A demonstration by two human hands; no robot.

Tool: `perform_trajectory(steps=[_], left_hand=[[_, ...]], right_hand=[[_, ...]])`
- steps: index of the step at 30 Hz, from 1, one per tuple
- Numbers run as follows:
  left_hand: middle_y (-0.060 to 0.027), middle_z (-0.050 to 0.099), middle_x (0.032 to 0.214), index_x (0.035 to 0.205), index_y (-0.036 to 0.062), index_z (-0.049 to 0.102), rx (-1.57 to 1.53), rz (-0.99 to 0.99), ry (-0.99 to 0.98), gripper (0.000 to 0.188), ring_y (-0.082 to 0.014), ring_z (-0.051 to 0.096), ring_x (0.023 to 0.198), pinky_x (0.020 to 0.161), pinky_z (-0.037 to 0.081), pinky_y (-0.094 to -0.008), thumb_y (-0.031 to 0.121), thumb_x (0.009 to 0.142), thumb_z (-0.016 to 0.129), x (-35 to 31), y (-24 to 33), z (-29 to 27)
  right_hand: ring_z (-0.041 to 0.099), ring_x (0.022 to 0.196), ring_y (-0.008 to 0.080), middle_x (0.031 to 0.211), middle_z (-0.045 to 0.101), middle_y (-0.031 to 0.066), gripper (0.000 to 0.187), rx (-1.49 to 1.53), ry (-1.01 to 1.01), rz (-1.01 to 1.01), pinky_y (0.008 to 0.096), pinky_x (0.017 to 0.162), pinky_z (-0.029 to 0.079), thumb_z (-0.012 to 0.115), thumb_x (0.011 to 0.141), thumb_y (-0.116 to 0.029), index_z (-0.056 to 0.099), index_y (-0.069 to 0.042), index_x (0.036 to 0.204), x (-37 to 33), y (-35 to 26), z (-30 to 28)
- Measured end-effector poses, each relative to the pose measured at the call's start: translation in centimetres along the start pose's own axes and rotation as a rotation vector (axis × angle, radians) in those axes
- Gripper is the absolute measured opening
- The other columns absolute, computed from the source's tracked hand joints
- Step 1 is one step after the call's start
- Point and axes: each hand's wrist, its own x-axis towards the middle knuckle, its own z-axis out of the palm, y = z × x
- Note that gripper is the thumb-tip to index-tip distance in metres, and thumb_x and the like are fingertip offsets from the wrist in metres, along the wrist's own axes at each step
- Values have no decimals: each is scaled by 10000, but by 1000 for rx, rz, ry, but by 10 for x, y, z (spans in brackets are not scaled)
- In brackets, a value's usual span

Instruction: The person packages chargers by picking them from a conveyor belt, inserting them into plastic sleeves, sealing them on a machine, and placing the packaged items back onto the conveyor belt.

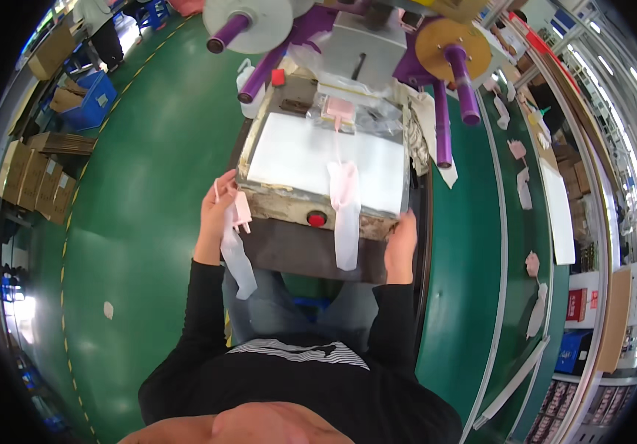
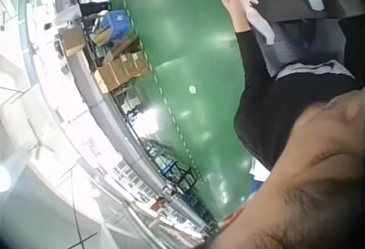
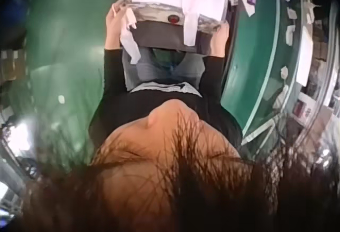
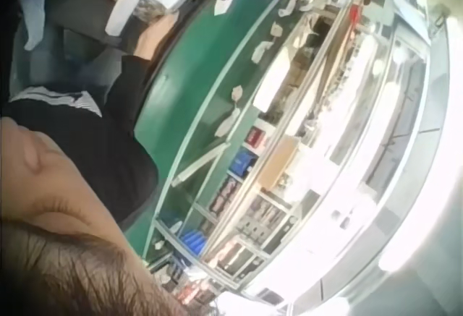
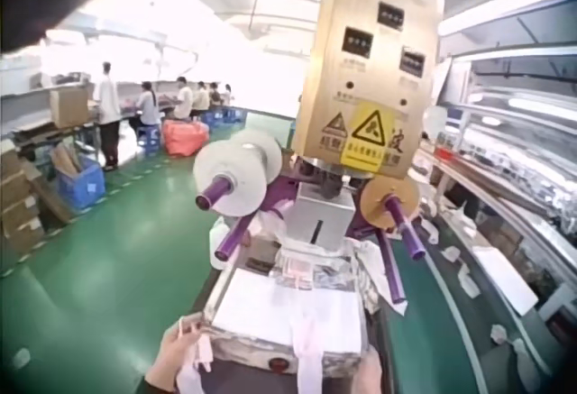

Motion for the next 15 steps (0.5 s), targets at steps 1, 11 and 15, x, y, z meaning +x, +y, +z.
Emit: perform_trajectory(steps=[1,11,15], left_hand=[[-65,647,1185,1425,24,574,-42,-53,29,467,-147,604,1065,914,499,-295,85,964,618,-4,5,6],[-348,312,1592,1508,-67,424,443,668,-946,911,-487,328,1466,1180,285,-548,645,944,501,-157,51,237],[-320,411,1551,1391,-19,568,295,478,-1543,759,-471,432,1414,1169,318,-532,588,936,575,-164,42,267]], right_hand=[[510,1277,372,1419,474,235,667,-1,-134,126,467,1085,429,760,890,-225,453,66,1406,-20,-25,-7],[598,1198,192,1263,646,106,792,564,-759,225,355,1038,491,878,734,-210,514,-13,1409,-108,-154,-90],[640,1143,199,1255,683,109,721,-110,-416,-19,378,1005,514,837,712,-235,583,-9,1348,-150,-211,-338]])
